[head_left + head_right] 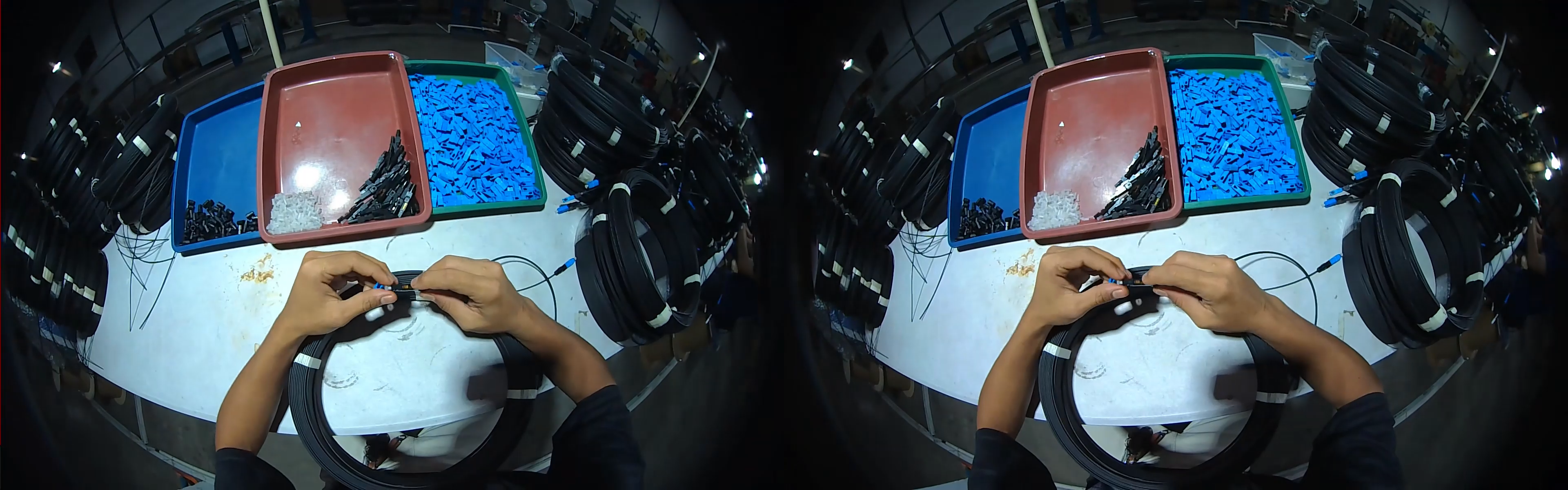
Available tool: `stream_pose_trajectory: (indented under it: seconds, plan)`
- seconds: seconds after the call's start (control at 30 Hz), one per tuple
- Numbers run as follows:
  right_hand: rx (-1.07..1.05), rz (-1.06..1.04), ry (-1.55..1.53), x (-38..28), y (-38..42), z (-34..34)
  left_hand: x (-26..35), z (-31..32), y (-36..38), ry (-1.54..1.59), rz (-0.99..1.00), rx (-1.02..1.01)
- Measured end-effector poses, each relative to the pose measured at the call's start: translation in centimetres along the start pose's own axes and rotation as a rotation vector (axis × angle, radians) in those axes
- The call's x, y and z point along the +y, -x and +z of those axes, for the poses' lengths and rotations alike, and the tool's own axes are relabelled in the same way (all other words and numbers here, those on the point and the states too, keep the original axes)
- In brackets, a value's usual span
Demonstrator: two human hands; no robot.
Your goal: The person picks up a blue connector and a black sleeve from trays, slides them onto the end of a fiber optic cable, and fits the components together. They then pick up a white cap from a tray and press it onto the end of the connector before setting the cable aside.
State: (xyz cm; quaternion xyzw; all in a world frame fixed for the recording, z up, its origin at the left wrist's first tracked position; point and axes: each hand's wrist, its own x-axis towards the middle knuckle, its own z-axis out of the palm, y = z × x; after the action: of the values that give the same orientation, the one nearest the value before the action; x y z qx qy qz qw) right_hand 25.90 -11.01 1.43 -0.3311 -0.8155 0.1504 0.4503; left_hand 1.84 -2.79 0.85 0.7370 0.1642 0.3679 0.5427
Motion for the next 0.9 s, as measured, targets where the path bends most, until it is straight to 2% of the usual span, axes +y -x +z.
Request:
stream_pose_trajectory:
  seconds: [0.17,0.57,0.9]
  plan:
    - [0.016,-0.003,-0.011,0.05,0.08,0.01,0.71,0.61,-0.72,-0.183,0.261,0.082]
    - [0.002,0.018,-0.043,0.03,0.2,0.25,0.33,1.01,-0.61,-0.291,0.366,0.059]
    - [-0.055,0.062,-0.029,-0.28,0.19,-0.25,0.32,1.0,-0.59,-0.326,0.341,0.03]
